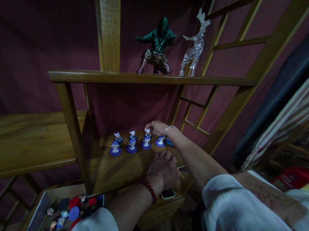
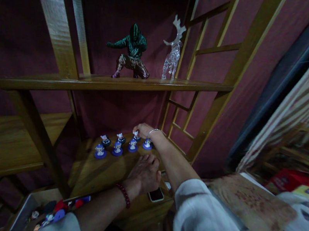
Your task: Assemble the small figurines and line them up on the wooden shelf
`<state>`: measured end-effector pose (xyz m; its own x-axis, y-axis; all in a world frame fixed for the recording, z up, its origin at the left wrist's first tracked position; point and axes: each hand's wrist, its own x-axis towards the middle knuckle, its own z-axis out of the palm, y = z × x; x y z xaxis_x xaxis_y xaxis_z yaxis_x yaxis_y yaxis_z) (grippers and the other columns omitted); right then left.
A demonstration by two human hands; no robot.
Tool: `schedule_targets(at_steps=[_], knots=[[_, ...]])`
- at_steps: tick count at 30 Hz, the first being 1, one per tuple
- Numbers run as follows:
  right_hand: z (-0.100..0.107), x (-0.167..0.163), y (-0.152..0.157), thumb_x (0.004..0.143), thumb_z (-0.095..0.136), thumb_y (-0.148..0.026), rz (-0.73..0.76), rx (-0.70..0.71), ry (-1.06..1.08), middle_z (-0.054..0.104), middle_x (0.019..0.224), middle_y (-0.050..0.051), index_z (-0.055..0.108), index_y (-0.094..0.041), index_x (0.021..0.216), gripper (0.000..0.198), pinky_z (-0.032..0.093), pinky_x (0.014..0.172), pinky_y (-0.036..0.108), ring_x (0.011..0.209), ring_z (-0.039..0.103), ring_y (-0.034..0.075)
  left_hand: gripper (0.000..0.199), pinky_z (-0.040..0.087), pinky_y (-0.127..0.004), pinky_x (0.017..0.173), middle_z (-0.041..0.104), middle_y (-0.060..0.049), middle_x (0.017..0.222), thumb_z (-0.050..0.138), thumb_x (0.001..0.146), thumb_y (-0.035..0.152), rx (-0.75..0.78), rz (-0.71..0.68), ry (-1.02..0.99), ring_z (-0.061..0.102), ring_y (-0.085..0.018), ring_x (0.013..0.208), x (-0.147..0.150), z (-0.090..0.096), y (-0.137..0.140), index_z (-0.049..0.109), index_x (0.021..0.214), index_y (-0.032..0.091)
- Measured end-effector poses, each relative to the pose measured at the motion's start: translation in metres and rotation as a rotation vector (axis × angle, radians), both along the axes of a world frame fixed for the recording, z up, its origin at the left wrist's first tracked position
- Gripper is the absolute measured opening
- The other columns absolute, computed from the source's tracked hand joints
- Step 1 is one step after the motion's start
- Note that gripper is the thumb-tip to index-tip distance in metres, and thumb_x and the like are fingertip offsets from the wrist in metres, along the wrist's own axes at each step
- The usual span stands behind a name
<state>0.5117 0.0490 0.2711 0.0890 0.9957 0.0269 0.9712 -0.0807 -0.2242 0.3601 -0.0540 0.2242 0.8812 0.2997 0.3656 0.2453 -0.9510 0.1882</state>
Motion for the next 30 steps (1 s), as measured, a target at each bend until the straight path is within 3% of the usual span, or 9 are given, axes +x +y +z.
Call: schedule_targets(at_steps=[30], knots=[[-0.016, 0.022, 0.004, 0.064, 0.059, -0.011, -0.012, 0.044, 0.055, 0.067, 0.079, 0.0, 0.066, -0.018, 0.088, 0.026, 0.042, 0.065, 0.015, 0.073, 0.06, 0.011, 0.021, 0.035, -0.037, 0.087, 0.05, -0.009, 0.097, 0.043, 0.079, 0.028, -0.025, 0.015, 0.02, 0.042, -0.022, 0.096, -0.001, 0.002, -0.002, 0.049, 0.092, 0.014]])
